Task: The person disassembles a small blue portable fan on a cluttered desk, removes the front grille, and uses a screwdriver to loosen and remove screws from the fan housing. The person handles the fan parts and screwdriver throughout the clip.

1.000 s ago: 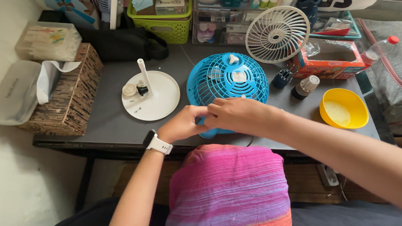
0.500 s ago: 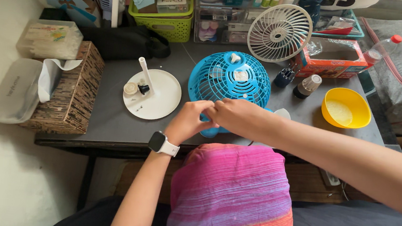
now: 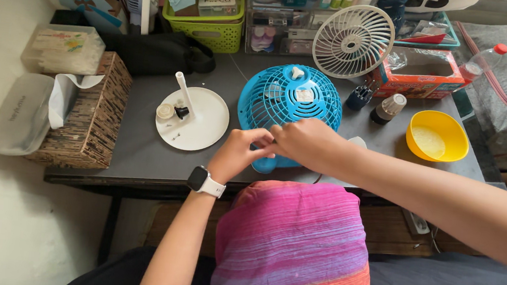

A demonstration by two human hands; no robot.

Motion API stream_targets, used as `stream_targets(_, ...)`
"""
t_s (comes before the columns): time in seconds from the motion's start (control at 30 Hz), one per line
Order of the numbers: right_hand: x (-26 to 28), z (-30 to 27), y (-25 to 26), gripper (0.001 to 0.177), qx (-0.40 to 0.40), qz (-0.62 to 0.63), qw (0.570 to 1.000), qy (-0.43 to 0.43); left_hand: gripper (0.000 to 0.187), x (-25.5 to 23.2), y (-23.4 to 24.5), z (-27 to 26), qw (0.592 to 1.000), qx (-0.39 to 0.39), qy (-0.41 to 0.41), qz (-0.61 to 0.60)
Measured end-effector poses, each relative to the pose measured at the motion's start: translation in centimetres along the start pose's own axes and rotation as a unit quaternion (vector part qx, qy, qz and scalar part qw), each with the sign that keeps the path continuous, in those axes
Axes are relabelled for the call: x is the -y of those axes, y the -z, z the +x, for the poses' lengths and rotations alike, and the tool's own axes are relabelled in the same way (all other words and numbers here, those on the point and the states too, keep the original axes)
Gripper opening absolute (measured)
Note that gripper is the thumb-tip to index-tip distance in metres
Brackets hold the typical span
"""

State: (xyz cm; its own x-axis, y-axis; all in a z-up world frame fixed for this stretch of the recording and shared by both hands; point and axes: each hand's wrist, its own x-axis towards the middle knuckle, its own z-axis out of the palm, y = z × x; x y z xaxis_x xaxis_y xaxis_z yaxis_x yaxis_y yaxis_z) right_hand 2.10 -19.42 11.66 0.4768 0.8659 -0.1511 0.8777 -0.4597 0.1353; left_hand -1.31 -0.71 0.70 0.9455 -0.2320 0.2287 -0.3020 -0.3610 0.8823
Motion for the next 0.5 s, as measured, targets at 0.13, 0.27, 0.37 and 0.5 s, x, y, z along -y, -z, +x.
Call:
stream_targets(0.13,-0.3,0.1,-0.6,0.025,-0.067,0.019,0.994,0.089,0.038,0.4,-0.3,-0.8,0.997,-0.058,-0.026,0.045)
stream_targets(0.27,-1.1,-0.2,0.2,0.033,-0.066,0.030,0.983,0.168,0.060,1.8,-1.3,-2.9,0.990,-0.114,-0.007,0.087)
stream_targets(0.37,-1.6,-0.4,0.8,0.027,-0.030,0.004,0.976,0.216,0.070,2.5,-2.8,-4.1,0.983,-0.136,0.040,0.113)
stream_targets(0.5,-2.2,-0.1,1.1,0.029,-0.087,0.027,0.948,0.305,0.060,2.8,-4.4,-4.7,0.973,-0.187,0.029,0.136)
